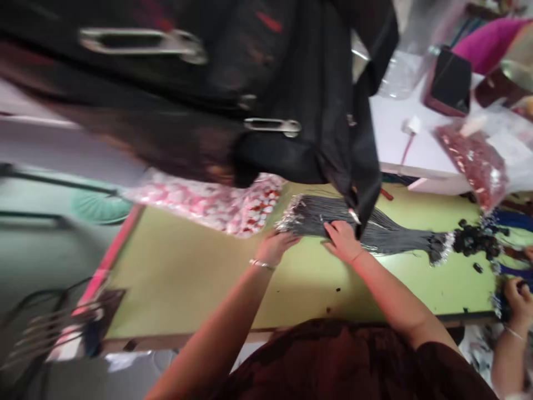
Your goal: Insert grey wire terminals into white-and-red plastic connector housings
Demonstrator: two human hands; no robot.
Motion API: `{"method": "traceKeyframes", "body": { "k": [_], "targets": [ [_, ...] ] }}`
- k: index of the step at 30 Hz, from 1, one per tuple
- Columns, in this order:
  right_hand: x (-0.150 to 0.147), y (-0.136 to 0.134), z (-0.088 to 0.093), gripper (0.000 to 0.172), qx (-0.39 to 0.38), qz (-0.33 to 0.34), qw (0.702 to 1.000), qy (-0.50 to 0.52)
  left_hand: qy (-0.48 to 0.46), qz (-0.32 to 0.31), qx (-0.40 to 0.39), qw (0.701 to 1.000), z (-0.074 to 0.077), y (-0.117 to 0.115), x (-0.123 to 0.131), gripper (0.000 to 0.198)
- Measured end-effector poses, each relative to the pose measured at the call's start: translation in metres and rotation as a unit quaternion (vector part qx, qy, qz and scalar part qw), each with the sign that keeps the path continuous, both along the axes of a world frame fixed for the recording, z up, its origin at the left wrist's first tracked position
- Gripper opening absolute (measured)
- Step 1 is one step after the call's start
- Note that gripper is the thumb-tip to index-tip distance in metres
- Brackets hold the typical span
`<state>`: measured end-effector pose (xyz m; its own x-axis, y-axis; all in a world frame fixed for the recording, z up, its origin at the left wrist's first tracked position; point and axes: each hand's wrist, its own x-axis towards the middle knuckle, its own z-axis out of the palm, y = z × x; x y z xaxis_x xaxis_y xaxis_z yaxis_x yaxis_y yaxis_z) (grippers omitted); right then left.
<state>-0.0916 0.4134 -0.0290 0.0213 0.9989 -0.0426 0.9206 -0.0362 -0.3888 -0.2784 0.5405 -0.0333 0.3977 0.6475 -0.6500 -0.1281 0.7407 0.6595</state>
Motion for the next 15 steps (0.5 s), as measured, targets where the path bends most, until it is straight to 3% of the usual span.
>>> {"method": "traceKeyframes", "body": {
  "k": [1,2,4,6,8,11,15],
  "targets": [
    [-0.004,-0.007,0.002,0.060,0.003,0.012,1.000,0.009,0.031,-0.011,0.008,0.999,-0.001,-0.006,-0.012,0.038],
    [-0.005,-0.015,0.006,0.061,0.010,0.017,1.000,0.015,0.089,-0.015,0.064,0.994,-0.001,-0.012,-0.025,0.042],
    [0.005,-0.033,0.017,0.053,0.031,-0.004,0.999,0.014,0.215,-0.014,0.204,0.955,0.002,-0.026,-0.045,0.052],
    [0.035,-0.054,0.031,0.042,0.044,-0.073,0.996,-0.009,0.300,-0.025,0.371,0.878,0.010,-0.039,-0.056,0.054],
    [0.081,-0.081,0.047,0.039,0.030,-0.154,0.986,-0.053,0.286,-0.073,0.519,0.802,0.018,-0.049,-0.053,0.045],
    [0.154,-0.122,0.065,0.042,-0.079,-0.208,0.963,-0.152,0.149,-0.247,0.628,0.722,0.023,-0.067,-0.025,0.028],
    [0.209,-0.156,0.072,0.035,-0.244,-0.190,0.930,-0.198,0.019,-0.531,0.574,0.623,0.010,-0.104,0.033,0.030]
  ]
}}
